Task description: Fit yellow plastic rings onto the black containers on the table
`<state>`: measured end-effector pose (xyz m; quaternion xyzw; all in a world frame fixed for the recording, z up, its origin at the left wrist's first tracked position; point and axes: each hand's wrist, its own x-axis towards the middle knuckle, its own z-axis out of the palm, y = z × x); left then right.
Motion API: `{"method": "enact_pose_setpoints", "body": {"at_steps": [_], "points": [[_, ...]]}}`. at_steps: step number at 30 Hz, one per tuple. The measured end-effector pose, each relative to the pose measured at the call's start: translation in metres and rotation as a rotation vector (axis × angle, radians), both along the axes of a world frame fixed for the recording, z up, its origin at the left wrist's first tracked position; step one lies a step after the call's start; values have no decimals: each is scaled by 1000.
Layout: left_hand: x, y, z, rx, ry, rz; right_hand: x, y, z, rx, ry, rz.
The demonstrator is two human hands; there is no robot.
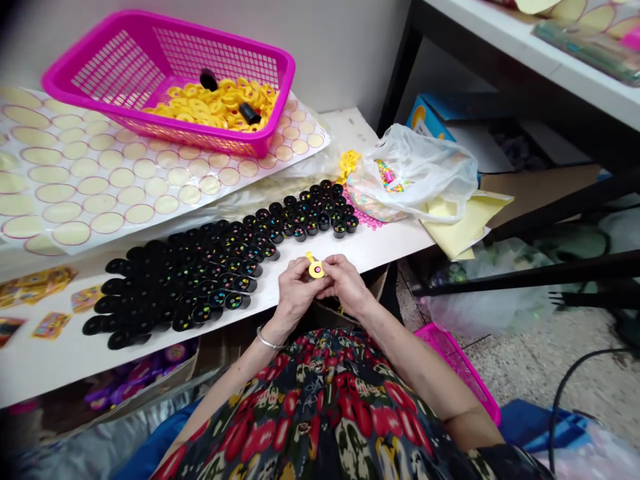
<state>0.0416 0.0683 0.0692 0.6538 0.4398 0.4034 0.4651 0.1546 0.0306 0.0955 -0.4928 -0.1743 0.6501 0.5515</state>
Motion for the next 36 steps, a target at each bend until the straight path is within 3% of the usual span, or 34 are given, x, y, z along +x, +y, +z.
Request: {"method": "enact_pose_setpoints", "body": {"at_steps": [5, 9, 13, 18, 27, 36], "points": [[-10, -1, 7, -75, -166, -240, 13, 2, -4, -89, -42, 94], [-18, 0, 9, -146, -222, -378, 17, 6, -4, -42, 73, 267], [-20, -1, 11, -178, -229, -415, 21, 1, -10, 87, 194, 385], [-18, -5, 16, -199, -202, -429, 31, -4, -16, 144, 130, 442], [-17, 0, 13, -265, -266, -479, 25, -9, -13, 181, 94, 359], [-17, 1, 27, -98, -157, -610, 31, -10, -7, 230, 60, 414]]}}
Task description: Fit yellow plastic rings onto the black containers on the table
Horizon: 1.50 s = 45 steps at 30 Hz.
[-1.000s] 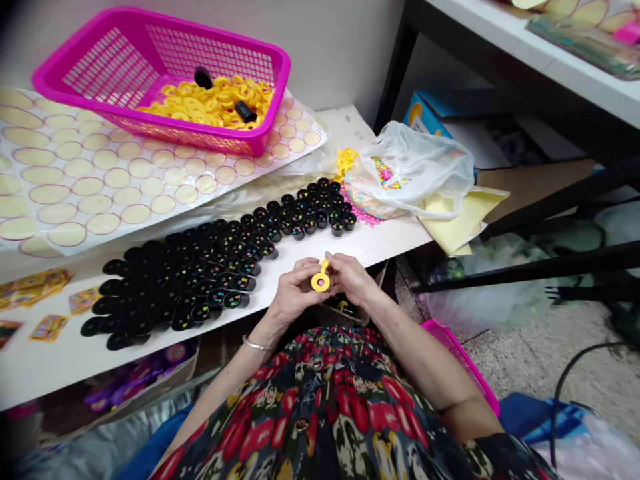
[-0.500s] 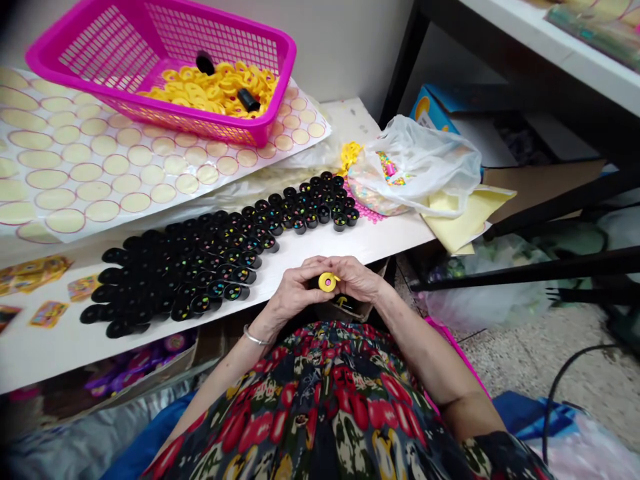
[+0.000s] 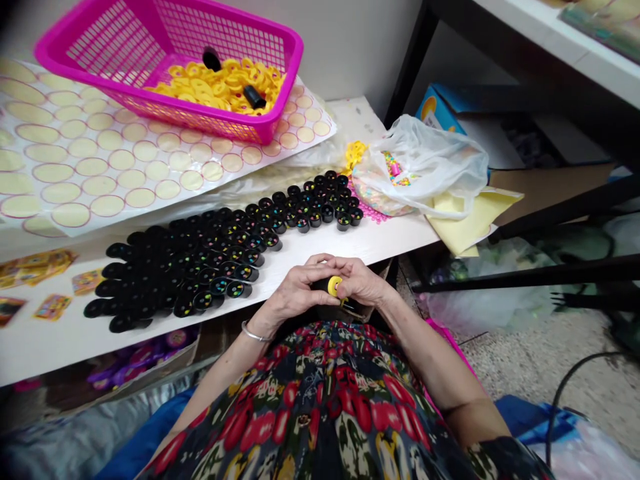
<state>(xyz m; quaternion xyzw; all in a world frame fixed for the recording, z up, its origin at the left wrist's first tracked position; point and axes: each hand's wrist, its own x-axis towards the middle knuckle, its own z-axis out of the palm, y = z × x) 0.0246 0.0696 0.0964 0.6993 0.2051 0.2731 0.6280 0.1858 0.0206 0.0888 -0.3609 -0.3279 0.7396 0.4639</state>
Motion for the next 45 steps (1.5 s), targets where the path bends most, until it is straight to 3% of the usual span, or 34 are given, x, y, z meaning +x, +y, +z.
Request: {"method": "enact_pose_setpoints", "body": {"at_steps": [6, 12, 22, 26, 35, 41, 45], "points": [[2, -3, 10, 114, 68, -12, -3, -9, 0, -3, -62, -50], [2, -1, 4, 152, 64, -3, -14, -15, 4, 20, -100, -223], [3, -6, 0, 251, 103, 88, -7, -12, 5, -53, 75, -70], [3, -11, 1, 330, 188, 174, -9, -15, 2, -48, 91, -93], [8, -17, 6, 613, 197, 137, -9, -21, -5, -117, 95, -158], [9, -21, 3, 618, 199, 91, -12, -25, -11, -81, 8, -168], [10, -20, -1, 580, 192, 205, -14, -23, -2, -13, -88, -213]]}}
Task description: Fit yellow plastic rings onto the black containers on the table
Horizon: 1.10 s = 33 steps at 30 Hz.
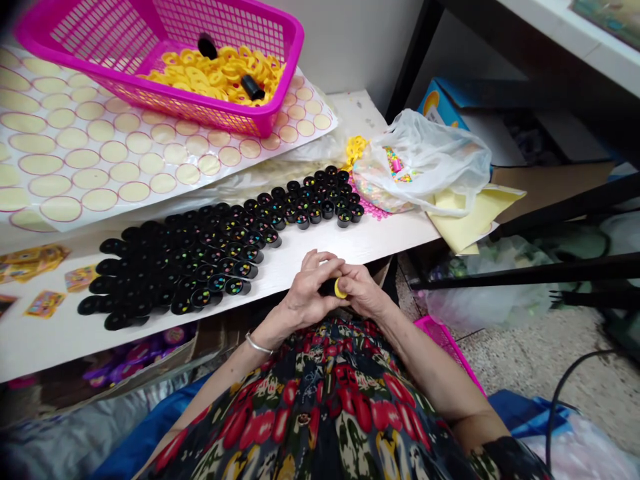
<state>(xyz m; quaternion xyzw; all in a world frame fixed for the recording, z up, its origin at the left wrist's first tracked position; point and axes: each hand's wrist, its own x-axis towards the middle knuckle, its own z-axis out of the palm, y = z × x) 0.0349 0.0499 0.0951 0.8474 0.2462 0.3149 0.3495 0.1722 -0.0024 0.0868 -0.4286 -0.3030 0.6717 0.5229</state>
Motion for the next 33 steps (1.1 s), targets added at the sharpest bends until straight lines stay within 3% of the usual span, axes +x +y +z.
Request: {"method": "enact_pose_setpoints", "body": {"at_steps": [4, 8, 11, 15, 17, 21, 24, 26, 29, 31, 33], "points": [[0, 1, -4, -30, -65, 131, 2, -2, 20, 136, -266, -66], [-2, 0, -2, -59, -99, 151, 3, -8, 31, 272, -566, -122], [-7, 0, 3, -305, -71, 102, 4, -11, 29, 333, -622, -156], [-15, 3, 9, -682, -128, -84, 8, -10, 24, 379, -585, -210], [-18, 5, 10, -638, -181, -90, 8, -9, 25, 373, -591, -201], [-16, 4, 7, -229, -250, 5, 5, -10, 31, 312, -589, -266], [-11, 1, 3, -24, -299, 31, 2, -12, 35, 143, -580, -281], [-7, -1, 3, -39, -335, 51, 2, -13, 35, 56, -642, -245], [-4, -3, 6, -242, -345, 84, 4, -15, 34, 39, -755, -219], [-4, -2, 8, -343, -297, 105, 5, -14, 32, 41, -710, -229], [-6, 0, 10, -344, -210, 118, 4, -11, 30, 35, -534, -222]]}}
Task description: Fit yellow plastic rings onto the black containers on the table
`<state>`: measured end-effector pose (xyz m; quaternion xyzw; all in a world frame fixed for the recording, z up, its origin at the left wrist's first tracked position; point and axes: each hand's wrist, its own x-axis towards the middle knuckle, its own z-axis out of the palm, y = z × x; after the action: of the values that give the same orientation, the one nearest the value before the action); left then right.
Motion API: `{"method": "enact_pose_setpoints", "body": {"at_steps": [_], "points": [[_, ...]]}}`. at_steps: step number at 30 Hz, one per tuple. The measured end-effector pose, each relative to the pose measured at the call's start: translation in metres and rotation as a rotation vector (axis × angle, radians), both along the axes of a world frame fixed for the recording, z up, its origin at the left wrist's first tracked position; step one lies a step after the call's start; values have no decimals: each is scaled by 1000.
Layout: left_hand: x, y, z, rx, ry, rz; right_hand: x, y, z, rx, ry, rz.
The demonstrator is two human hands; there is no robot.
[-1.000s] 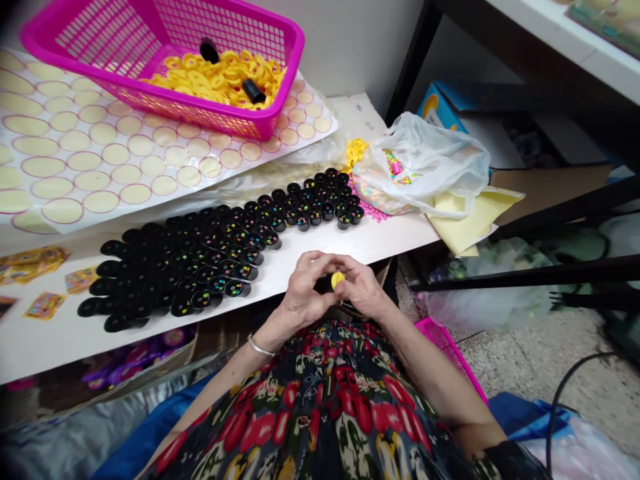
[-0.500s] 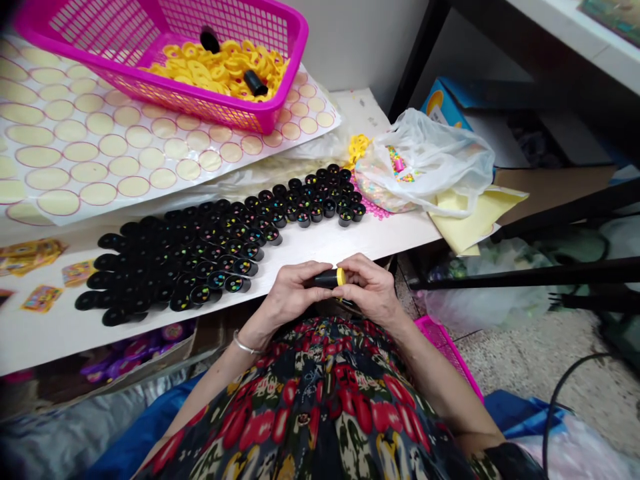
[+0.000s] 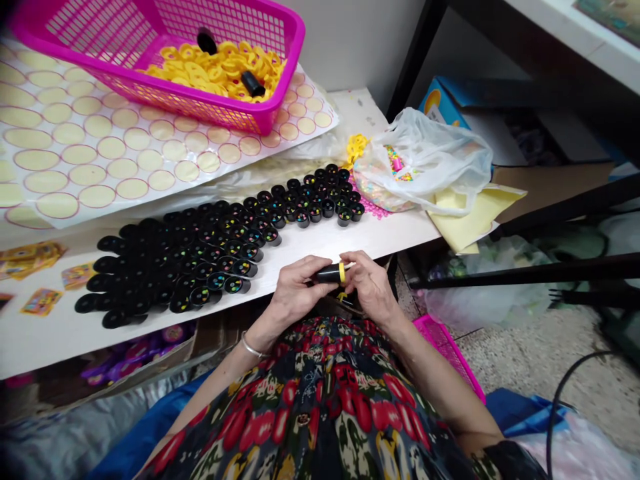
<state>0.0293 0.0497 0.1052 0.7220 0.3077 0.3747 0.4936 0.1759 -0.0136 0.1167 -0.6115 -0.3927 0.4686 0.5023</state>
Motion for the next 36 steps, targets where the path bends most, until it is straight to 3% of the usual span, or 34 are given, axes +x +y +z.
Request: {"method": "enact_pose_setpoints", "body": {"at_steps": [7, 15, 18, 22, 30, 32, 36], "points": [[-4, 7, 11, 156, 209, -13, -15, 8, -18, -48, 805, 90], [-7, 14, 28, 225, 260, -91, -22, 12, -33, -59, 1179, 121], [-8, 16, 32, 230, 293, -108, -23, 13, -30, -42, 1195, 117], [-6, 14, 31, 187, 327, -130, -24, 13, -17, -71, 1176, 4], [-4, 8, 9, 116, 278, -49, -27, 5, 15, -27, 925, -25], [-4, 7, 6, -23, 204, -23, -28, 1, 16, 1, 807, -12], [0, 3, 7, -490, -94, 46, -27, -10, 19, -5, 481, -37]]}}
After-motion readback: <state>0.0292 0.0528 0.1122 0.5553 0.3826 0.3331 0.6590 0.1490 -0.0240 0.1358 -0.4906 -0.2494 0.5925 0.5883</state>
